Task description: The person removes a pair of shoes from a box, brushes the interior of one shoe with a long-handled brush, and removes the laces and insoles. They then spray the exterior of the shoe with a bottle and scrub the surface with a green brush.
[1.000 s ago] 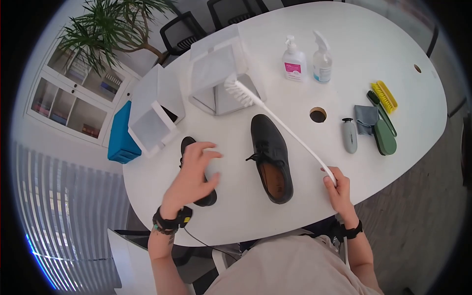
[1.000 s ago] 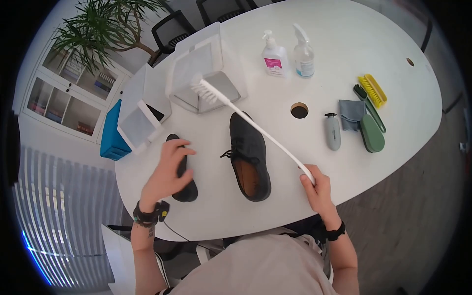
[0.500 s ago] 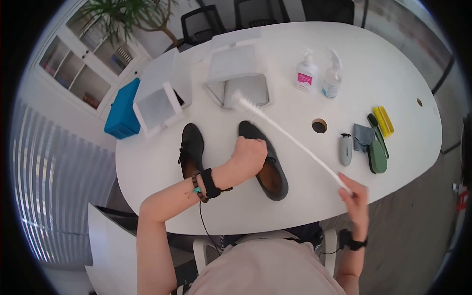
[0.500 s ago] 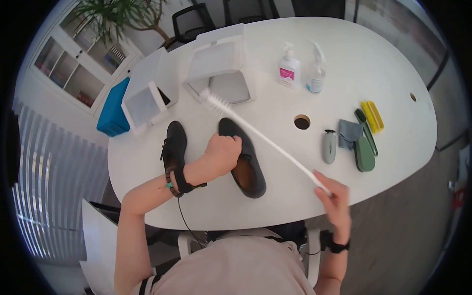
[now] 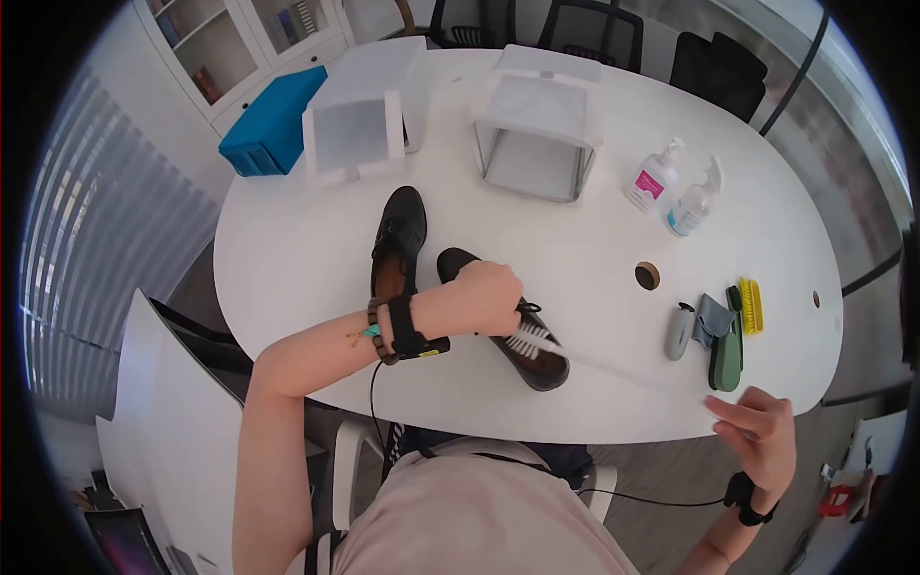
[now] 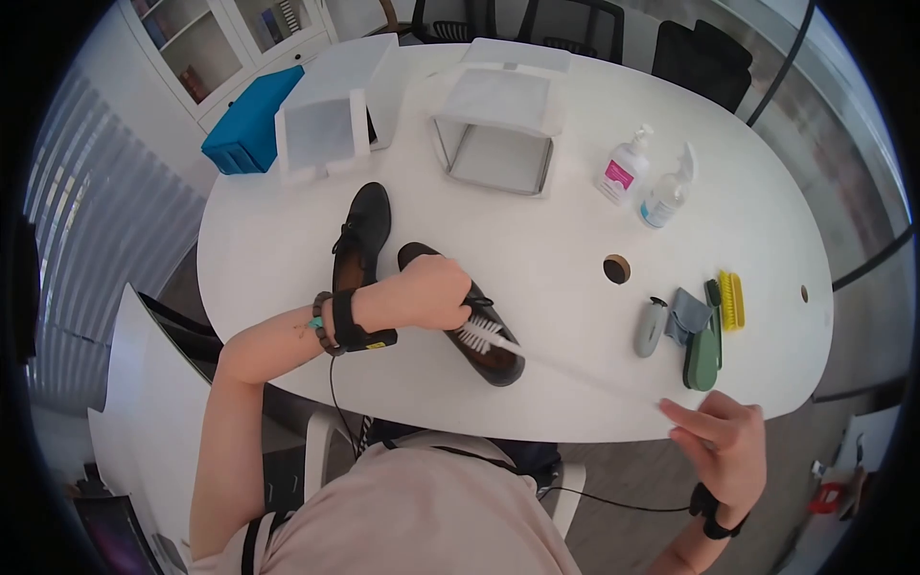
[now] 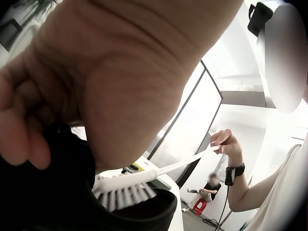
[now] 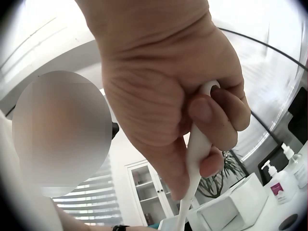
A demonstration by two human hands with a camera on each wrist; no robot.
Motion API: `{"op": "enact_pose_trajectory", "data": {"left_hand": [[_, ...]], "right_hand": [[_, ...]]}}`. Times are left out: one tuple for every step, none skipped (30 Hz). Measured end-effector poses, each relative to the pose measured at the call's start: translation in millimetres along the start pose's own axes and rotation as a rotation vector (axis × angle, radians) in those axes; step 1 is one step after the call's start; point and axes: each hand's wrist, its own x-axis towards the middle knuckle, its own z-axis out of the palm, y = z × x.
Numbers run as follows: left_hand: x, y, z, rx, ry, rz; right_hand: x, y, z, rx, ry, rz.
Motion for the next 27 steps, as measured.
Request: {"op": "enact_pose_trajectory", "data": {"left_hand": [[2.1, 0.9, 1.4, 0.004, 0.035, -0.002], [3.7, 0.7, 1.7, 0.003, 0.039, -0.002], [3.3, 1.7, 0.3, -0.036, 0.062, -0.020], [2.8, 2.8, -1.6, -0.076, 0.087, -0.042], [2.8, 3.9, -4.8, -0.082, 0.090, -0.045], [2.8, 5.6, -9.7, -0.113, 0.091, -0.045], [2.7, 6.8, -17.2, -0.143, 0.092, -0.044], [1.4, 6.6, -32.4, -0.146, -0.091, -0.071], [-1.7, -0.4, -30.7, -0.149, -0.086, -0.071], [-8.3, -14.1, -25.6, -0.091, 0.026, 0.070], [-13.7, -27.3, -19.2, -0.035, 0.136, 0.208], [-12.5, -39.2, -11.4, 0.098, 0.055, 0.199], [-11.8, -47.0, -2.1, 0.089, 0.061, 0.189], [-12.4, -52.1, 8.5, 0.058, 0.014, 0.154], [-11.8, -56.0, 19.3, 0.026, -0.033, 0.120], [-12.1, -57.2, 28.1, 0.014, -0.026, 0.113], [-11.5, -56.9, 36.8, 0.013, 0.029, 0.108], [-9.7, -58.2, 43.6, 0.012, 0.083, 0.105], [-9.8, -59.2, 44.1, 0.002, 0.088, 0.102], [-10.1, -61.7, 43.2, -0.077, 0.077, 0.123], [-10.2, -64.9, 43.0, -0.155, 0.065, 0.144], [-7.0, -73.1, 48.8, -0.160, 0.066, 0.141], [-2.0, -84.7, 55.6, -0.177, 0.103, 0.227], [2.4, -94.0, 64.6, -0.196, 0.142, 0.311], [1.9, -92.8, 69.1, -0.205, 0.142, 0.306], [1.0, -91.3, 73.0, -0.179, 0.185, 0.301], [1.5, -90.4, 75.5, -0.152, 0.229, 0.298]], "right_hand": [[8.9, -7.3, 5.2, -0.004, 0.000, -0.002], [16.5, -12.2, 13.3, -0.060, -0.009, -0.044], [23.2, -16.7, 20.8, -0.115, -0.021, -0.085], [29.8, -20.6, 26.2, -0.095, -0.035, -0.095], [38.4, -23.1, 36.4, -0.099, -0.040, -0.100], [46.9, -23.8, 50.7, -0.072, -0.015, -0.143], [54.4, -22.3, 64.6, -0.045, 0.011, -0.186], [60.8, -19.7, 76.5, -0.035, -0.001, -0.191], [64.5, -13.3, 82.5, -0.040, -0.002, -0.195], [68.1, -3.7, 85.3, 0.019, -0.015, -0.194], [71.7, 3.9, 83.3, 0.078, -0.032, -0.195], [74.0, 7.7, 73.3, 0.073, -0.038, -0.207], [74.2, 9.9, 58.0, 0.073, -0.086, -0.155], [74.9, 16.3, 46.7, 0.072, -0.137, -0.103], [76.1, 31.2, 39.6, 0.105, -0.148, -0.078], [81.1, 40.2, 33.6, 0.135, -0.177, -0.045], [86.3, 46.0, 32.2, 0.163, -0.206, -0.009], [91.0, 48.5, 40.8, 0.154, -0.213, -0.015], [99.1, 39.2, 56.3, 0.139, -0.178, -0.044], [106.7, 28.8, 73.7, 0.126, -0.143, -0.072], [113.2, 17.3, 93.1, 0.127, -0.120, -0.177], [114.0, 10.7, 101.6, 0.147, -0.137, -0.183], [115.3, 7.3, 105.8, 0.167, -0.154, -0.191], [116.1, 12.6, 97.9, 0.165, -0.162, -0.195], [114.1, 25.1, 82.0, 0.175, -0.196, -0.151], [112.2, 31.5, 71.3, 0.185, -0.229, -0.100], [110.3, 32.6, 68.2, 0.182, -0.235, -0.095]]}}
